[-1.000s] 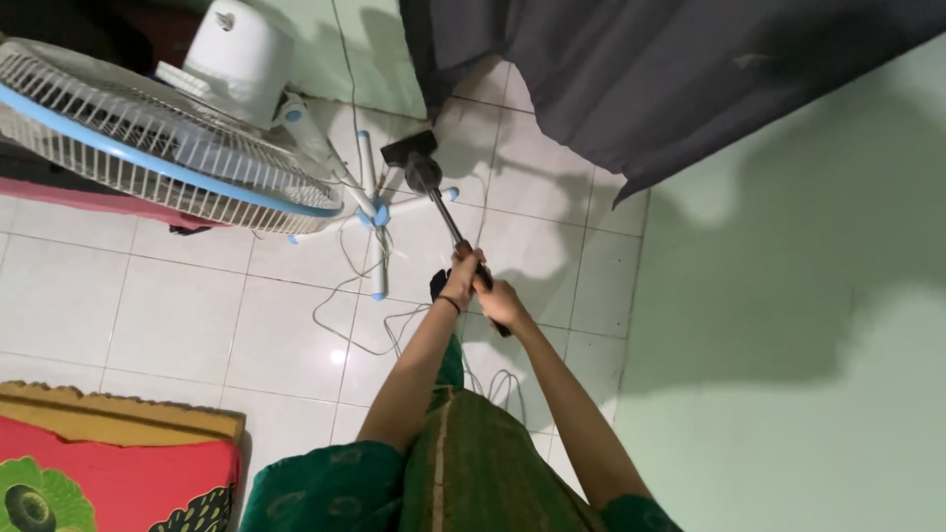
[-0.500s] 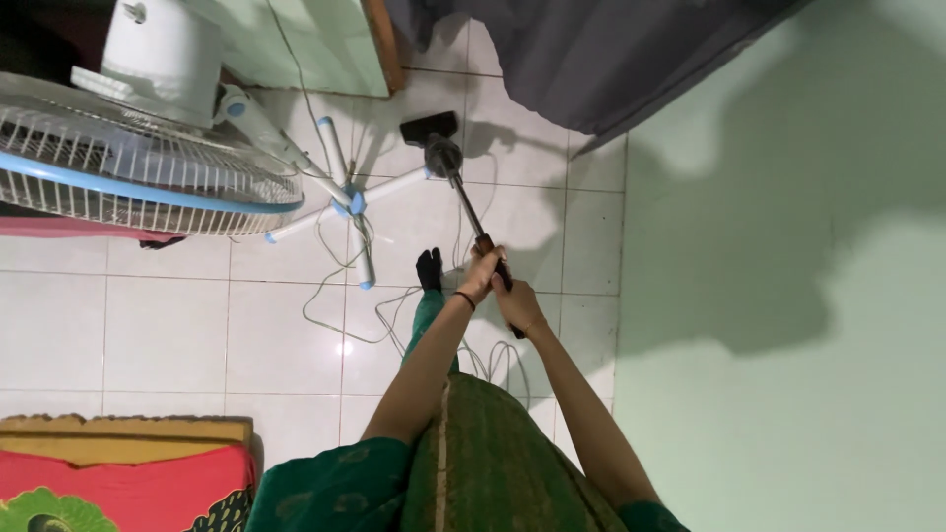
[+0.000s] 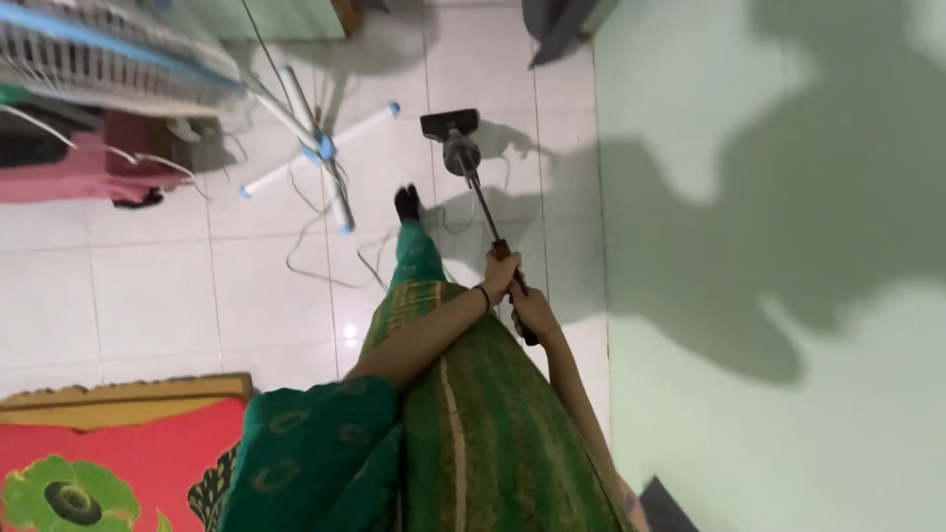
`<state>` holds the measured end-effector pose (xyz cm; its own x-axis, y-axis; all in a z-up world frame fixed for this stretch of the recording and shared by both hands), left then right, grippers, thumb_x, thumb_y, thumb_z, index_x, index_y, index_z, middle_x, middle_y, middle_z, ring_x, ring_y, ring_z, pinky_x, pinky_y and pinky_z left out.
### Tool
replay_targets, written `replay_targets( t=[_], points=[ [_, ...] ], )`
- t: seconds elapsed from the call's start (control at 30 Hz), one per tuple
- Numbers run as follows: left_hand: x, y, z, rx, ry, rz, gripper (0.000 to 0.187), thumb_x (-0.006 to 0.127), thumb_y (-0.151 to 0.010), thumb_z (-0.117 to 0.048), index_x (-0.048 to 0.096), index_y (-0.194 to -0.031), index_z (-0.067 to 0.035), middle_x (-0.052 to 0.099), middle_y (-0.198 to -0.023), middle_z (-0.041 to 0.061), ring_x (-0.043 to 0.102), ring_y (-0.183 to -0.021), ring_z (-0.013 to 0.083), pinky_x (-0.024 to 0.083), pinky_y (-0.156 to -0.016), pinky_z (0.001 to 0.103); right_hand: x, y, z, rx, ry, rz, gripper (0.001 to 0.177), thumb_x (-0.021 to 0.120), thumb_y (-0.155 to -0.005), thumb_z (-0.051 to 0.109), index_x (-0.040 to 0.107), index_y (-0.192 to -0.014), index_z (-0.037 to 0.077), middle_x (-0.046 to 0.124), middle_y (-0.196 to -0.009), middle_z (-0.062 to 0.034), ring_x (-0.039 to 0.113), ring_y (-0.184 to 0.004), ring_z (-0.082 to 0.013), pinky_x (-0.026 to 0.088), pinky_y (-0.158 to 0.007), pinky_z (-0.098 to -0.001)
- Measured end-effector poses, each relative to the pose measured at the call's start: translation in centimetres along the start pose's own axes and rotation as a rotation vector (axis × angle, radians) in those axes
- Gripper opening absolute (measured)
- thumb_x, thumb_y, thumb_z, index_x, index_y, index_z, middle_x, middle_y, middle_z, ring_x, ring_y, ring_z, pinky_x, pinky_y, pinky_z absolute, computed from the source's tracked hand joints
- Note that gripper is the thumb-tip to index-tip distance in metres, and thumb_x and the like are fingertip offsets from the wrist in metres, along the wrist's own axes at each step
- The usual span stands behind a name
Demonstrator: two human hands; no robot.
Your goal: Vacuuming the tiled floor around furniture and a fan using a handheld vacuum cleaner.
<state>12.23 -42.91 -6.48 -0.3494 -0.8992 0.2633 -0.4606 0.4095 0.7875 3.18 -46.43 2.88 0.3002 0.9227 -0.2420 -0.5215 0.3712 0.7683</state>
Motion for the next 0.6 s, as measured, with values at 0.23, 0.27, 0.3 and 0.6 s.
replay_targets(
  t=[0.23,0.27,0.3,0.6],
  points=[
    [-0.7,10.3,11.6,0.012,-0.201,-0.007,0.084,0.066,-0.082,-0.027,0.029,-0.145,0.014,0.051,-0.135,0.028,0.052,-0.128,0.037,0.043,-0.105,0.054,0.9,15.1,-6.4,0.068,0.18,-0.059,0.077,0.041,-0.099,0.058,0.066,-0.125,-0.01,0.068,-0.117,-0.0367,0.062,-0.121,-0.0481,0.046,-0.1,-0.0596],
    [-1.5,11.3,12.4,-0.006,-0.277,0.009,0.059,0.064,-0.077,-0.021,0.041,-0.123,0.006,0.052,-0.11,0.017,0.055,-0.105,0.0302,0.046,-0.094,0.047,1.7,16.4,-7.2,0.126,0.152,-0.05,0.071,0.04,-0.099,0.058,0.068,-0.115,-0.005,0.069,-0.099,-0.0271,0.068,-0.099,-0.038,0.05,-0.089,-0.0525],
    [-2.3,12.2,13.1,-0.024,-0.354,0.024,0.034,0.061,-0.071,-0.015,0.054,-0.102,-0.002,0.052,-0.086,0.006,0.058,-0.083,0.0234,0.05,-0.083,0.04,2.6,17.6,-8.0,0.184,0.124,-0.04,0.067,0.039,-0.099,0.059,0.071,-0.105,0.0,0.071,-0.081,-0.0176,0.074,-0.078,-0.0279,0.055,-0.077,-0.0455],
    [-5.2,10.8,11.2,-0.108,-0.236,0.102,0.08,0.071,-0.078,-0.026,0.03,-0.141,0.0,0.061,-0.088,0.011,0.066,-0.08,0.0221,0.054,-0.074,0.042,5.6,16.0,-5.4,0.123,-0.082,-0.039,0.073,0.044,-0.101,0.058,0.067,-0.123,-0.008,0.072,-0.104,-0.0271,0.069,-0.101,-0.0358,0.051,-0.088,-0.0515]
  ],
)
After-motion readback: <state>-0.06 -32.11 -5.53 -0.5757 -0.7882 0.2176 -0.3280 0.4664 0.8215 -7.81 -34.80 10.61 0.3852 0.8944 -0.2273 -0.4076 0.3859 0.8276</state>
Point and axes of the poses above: each hand's wrist, its own y-axis away from the middle knuckle, its own x-axis out of the palm, z = x × y, the point moved 4 cm from there along -y, towards the middle knuckle
